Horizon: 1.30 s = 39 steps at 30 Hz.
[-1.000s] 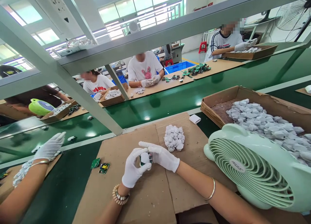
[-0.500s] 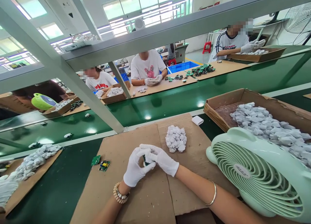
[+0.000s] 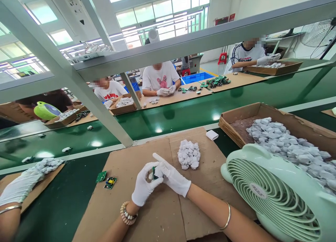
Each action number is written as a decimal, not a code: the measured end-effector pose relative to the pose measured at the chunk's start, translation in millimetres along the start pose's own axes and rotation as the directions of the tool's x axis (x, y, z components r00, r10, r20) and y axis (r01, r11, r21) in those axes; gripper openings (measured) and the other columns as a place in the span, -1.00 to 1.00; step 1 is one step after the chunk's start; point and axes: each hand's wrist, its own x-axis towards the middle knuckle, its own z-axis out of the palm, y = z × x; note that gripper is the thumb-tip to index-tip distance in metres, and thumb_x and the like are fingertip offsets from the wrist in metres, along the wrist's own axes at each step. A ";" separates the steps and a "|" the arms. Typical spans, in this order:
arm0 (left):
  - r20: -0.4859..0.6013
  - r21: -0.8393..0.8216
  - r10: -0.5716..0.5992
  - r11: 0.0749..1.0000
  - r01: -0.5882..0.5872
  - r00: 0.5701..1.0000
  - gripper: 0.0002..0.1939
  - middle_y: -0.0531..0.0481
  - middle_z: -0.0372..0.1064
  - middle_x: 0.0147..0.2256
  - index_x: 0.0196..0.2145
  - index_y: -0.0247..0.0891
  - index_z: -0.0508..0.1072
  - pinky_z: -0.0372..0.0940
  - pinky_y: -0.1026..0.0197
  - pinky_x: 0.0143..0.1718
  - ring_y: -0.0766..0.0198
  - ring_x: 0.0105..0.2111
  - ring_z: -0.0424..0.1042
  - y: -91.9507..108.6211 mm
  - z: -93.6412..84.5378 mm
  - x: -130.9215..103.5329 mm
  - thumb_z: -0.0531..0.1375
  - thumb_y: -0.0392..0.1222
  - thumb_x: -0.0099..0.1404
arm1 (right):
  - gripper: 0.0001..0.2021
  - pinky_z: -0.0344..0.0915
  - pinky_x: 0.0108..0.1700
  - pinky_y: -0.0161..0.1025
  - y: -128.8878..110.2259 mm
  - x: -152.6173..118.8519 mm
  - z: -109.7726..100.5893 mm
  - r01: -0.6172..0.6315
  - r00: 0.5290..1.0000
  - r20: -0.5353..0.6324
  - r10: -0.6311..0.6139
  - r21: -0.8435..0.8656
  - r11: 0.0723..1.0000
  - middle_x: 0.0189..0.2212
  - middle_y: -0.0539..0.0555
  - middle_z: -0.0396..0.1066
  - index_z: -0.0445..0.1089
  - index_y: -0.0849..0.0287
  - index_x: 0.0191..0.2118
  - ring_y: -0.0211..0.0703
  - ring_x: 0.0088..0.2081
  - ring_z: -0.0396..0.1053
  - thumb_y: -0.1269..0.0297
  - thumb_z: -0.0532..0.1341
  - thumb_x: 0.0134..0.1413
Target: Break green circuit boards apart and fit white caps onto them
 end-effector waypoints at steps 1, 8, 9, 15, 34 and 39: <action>0.010 0.000 0.002 1.000 -0.002 1.000 -0.56 -0.09 0.40 -0.21 -0.13 -0.18 0.40 0.29 0.06 -0.13 0.14 -0.20 0.38 -0.2 0.0 -0.5 0.29 0.02 0.04 | -0.30 0.17 -0.21 -0.19 -1.0 0.2 0.1 -0.006 1.000 -0.002 0.006 0.012 1.000 -0.59 -0.11 0.15 0.05 0.11 0.22 -0.20 -0.36 0.28 -0.09 0.17 -0.01; 0.042 0.122 0.188 0.974 -0.192 0.981 -0.43 -0.10 0.39 -0.23 -0.04 -0.12 0.40 0.30 0.04 -0.20 0.11 -0.21 0.34 -10.6 1.6 -4.8 0.23 0.18 0.03 | -0.40 0.09 -0.44 -0.33 -11.2 -4.2 -1.2 -0.063 0.997 0.031 0.067 -0.111 0.992 -0.53 -0.04 0.31 0.23 0.22 0.08 -0.30 -0.48 0.22 0.14 0.32 -0.10; 0.047 0.129 0.213 0.967 -0.218 0.976 -0.43 -0.10 0.39 -0.23 -0.03 -0.10 0.40 0.30 0.05 -0.21 0.12 -0.22 0.34 -11.2 1.5 -4.4 0.22 0.18 0.03 | -0.42 0.09 -0.45 -0.34 -11.1 -4.6 -1.2 -0.060 0.997 0.032 0.064 -0.119 0.991 -0.52 -0.03 0.32 0.23 0.23 0.08 -0.31 -0.48 0.22 0.15 0.31 -0.09; 0.045 0.033 0.201 0.979 -0.203 0.978 -0.49 -0.10 0.39 -0.26 -0.08 -0.12 0.43 0.29 0.09 -0.23 0.14 -0.25 0.34 -4.5 -1.9 0.8 0.17 0.19 0.08 | -0.31 0.19 -0.25 -0.25 -1.5 -2.1 -2.0 -0.006 1.000 -0.012 0.005 -0.111 0.994 -0.48 -0.03 0.32 0.11 0.20 0.18 -0.25 -0.37 0.29 0.04 0.27 -0.05; 0.150 -0.002 0.067 0.998 -0.068 0.986 -0.42 -0.13 0.39 -0.33 -0.19 -0.23 0.48 0.20 0.06 -0.19 0.10 -0.26 0.28 2.2 -4.9 1.5 0.00 0.30 0.16 | -0.40 0.17 0.06 -0.03 -0.1 -1.7 -7.0 0.081 0.995 0.089 -0.056 -0.316 0.945 -0.06 0.17 0.36 0.21 0.14 0.12 -0.08 -0.09 0.34 -0.11 0.13 0.02; 0.127 0.024 0.030 0.999 -0.033 0.991 -0.47 -0.11 0.39 -0.33 -0.25 -0.23 0.49 0.20 0.10 -0.22 0.12 -0.28 0.28 -0.1 -4.5 0.1 0.05 0.27 0.14 | -0.50 0.04 0.18 -0.05 4.2 0.7 -12.3 0.156 0.988 0.074 -0.137 -0.517 0.842 0.08 0.15 0.27 0.26 0.09 0.07 -0.06 0.11 0.19 0.00 0.18 0.03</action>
